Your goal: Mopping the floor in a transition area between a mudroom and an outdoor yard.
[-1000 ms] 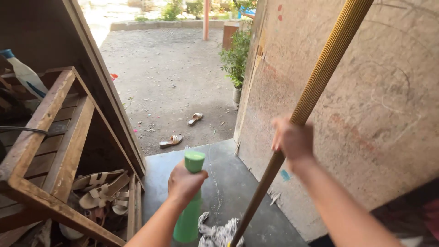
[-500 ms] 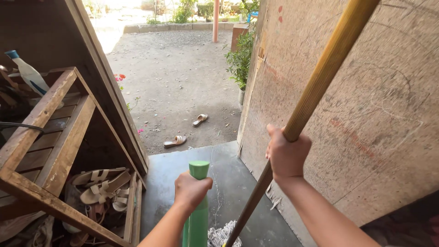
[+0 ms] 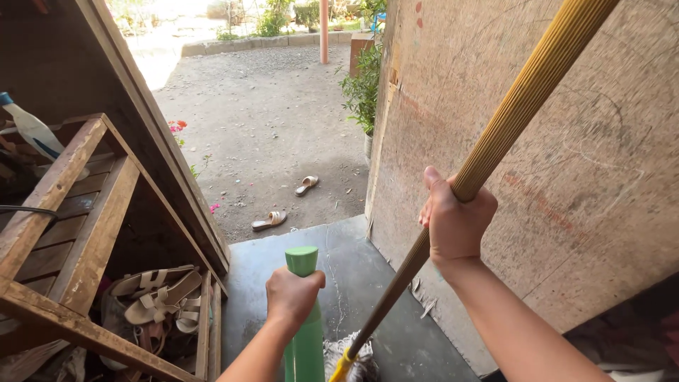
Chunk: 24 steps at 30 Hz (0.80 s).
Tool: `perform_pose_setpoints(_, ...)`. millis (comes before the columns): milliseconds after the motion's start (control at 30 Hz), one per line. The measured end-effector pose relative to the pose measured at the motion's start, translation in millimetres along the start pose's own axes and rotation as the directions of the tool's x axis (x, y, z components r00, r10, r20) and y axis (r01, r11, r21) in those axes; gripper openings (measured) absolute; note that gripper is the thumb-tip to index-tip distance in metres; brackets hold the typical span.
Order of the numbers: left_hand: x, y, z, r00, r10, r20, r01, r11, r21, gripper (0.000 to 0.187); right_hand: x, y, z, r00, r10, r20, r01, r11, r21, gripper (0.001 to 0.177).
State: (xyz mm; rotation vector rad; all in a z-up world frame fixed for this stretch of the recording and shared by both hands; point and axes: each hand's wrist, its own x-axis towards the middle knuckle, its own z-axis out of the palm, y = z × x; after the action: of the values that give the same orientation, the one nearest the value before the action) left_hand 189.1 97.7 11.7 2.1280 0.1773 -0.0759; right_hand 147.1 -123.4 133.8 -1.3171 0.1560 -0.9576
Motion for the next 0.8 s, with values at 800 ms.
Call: perform_pose_setpoints(800, 7, 4, 8, 0.991, -0.099, 0.093, 0.101, 0.995, -0.022, 0.037, -27, 47, -27, 0.979, 0.195, 0.055, -0.191, 0.979, -0.072, 0.039)
